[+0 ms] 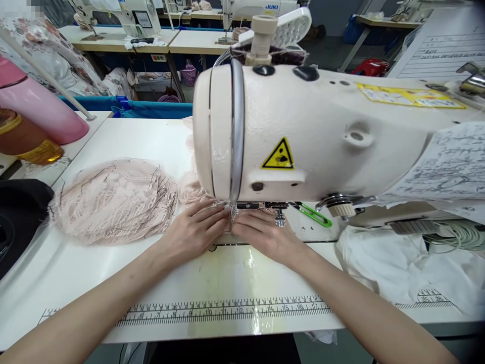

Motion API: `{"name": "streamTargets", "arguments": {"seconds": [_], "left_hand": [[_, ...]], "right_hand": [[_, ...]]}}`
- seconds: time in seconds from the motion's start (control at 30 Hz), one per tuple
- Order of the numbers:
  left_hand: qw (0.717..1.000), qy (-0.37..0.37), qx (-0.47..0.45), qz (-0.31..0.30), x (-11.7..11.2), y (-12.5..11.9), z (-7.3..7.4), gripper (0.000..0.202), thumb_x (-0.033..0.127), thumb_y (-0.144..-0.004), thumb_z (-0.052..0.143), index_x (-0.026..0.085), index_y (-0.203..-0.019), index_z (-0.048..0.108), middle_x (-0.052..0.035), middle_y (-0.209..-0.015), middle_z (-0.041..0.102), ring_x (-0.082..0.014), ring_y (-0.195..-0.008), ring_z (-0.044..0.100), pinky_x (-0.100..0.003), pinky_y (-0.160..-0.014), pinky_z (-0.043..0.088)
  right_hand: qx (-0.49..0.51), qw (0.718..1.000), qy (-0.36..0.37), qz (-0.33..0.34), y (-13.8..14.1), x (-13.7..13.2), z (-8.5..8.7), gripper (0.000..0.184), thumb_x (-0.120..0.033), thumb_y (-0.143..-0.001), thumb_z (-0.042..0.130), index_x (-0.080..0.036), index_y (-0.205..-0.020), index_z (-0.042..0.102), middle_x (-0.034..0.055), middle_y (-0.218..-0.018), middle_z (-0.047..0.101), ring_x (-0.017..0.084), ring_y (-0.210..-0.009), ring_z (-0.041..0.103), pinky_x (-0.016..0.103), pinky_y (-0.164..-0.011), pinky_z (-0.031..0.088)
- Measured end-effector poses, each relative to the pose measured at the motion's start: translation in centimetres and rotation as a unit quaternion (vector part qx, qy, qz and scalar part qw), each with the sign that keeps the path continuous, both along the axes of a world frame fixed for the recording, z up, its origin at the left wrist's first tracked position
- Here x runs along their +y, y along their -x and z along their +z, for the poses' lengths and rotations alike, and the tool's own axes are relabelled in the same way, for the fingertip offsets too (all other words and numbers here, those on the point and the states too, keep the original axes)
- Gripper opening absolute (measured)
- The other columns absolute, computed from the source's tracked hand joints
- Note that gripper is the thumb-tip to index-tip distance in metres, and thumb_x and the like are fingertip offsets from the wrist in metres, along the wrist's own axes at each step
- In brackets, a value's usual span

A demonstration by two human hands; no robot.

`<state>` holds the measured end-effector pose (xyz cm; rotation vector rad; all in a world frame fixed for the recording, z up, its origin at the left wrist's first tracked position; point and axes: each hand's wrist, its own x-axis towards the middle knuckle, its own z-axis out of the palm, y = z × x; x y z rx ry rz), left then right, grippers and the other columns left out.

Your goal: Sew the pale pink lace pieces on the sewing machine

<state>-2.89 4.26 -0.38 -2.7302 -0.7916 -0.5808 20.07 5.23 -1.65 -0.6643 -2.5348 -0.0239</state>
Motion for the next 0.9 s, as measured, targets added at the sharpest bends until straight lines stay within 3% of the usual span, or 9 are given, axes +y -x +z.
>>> {"name": "streamTargets", "arguments": {"seconds": [0.13,0.4,0.77,0.9], "left_hand": [[1.0,-0.014,-0.007,0.014,0.2,0.18,0.27,0.021,0.018,-0.096,0.048,0.013,-0.102,0.068,-0.0071,-0.113,0.072,-0.0208,-0.106,0.068,-0.039,-0.101,0.05],[0.999,-0.006,0.008,0.04,0.25,0.14,0.19,0.022,0.017,-0.095,0.048,0.012,-0.099,0.068,-0.01,-0.116,0.071,-0.0235,-0.109,0.067,-0.041,-0.101,0.051],[0.997,-0.009,0.025,0.073,0.09,-0.23,-0.18,0.025,0.018,-0.096,0.046,0.008,-0.108,0.066,-0.0135,-0.117,0.07,-0.0255,-0.109,0.067,-0.041,-0.1,0.051],[0.997,-0.017,0.025,0.074,0.0,-0.44,-0.15,0.029,0.02,-0.096,0.047,0.008,-0.118,0.063,-0.013,-0.118,0.069,-0.0262,-0.109,0.066,-0.043,-0.099,0.051]], "right_hand": [[0.004,0.999,-0.014,-0.029,0.69,-0.43,-0.37,0.022,-0.004,-0.091,0.051,-0.021,-0.091,0.065,-0.0013,-0.089,0.07,0.011,-0.089,0.06,0.026,-0.079,0.044],[0.005,0.998,-0.022,-0.057,1.02,-0.39,-0.48,0.025,-0.004,-0.092,0.047,-0.021,-0.091,0.065,-0.0016,-0.088,0.071,0.011,-0.088,0.06,0.026,-0.079,0.044],[-0.032,0.997,0.008,-0.066,0.5,0.18,-0.25,0.024,-0.009,-0.094,0.046,-0.022,-0.092,0.067,0.0012,-0.093,0.069,0.011,-0.081,0.06,0.026,-0.071,0.044],[-0.026,0.994,-0.038,-0.095,0.32,0.28,-0.53,0.018,-0.014,-0.093,0.052,-0.024,-0.092,0.067,-0.0013,-0.095,0.071,0.011,-0.076,0.059,0.027,-0.067,0.04]]}}
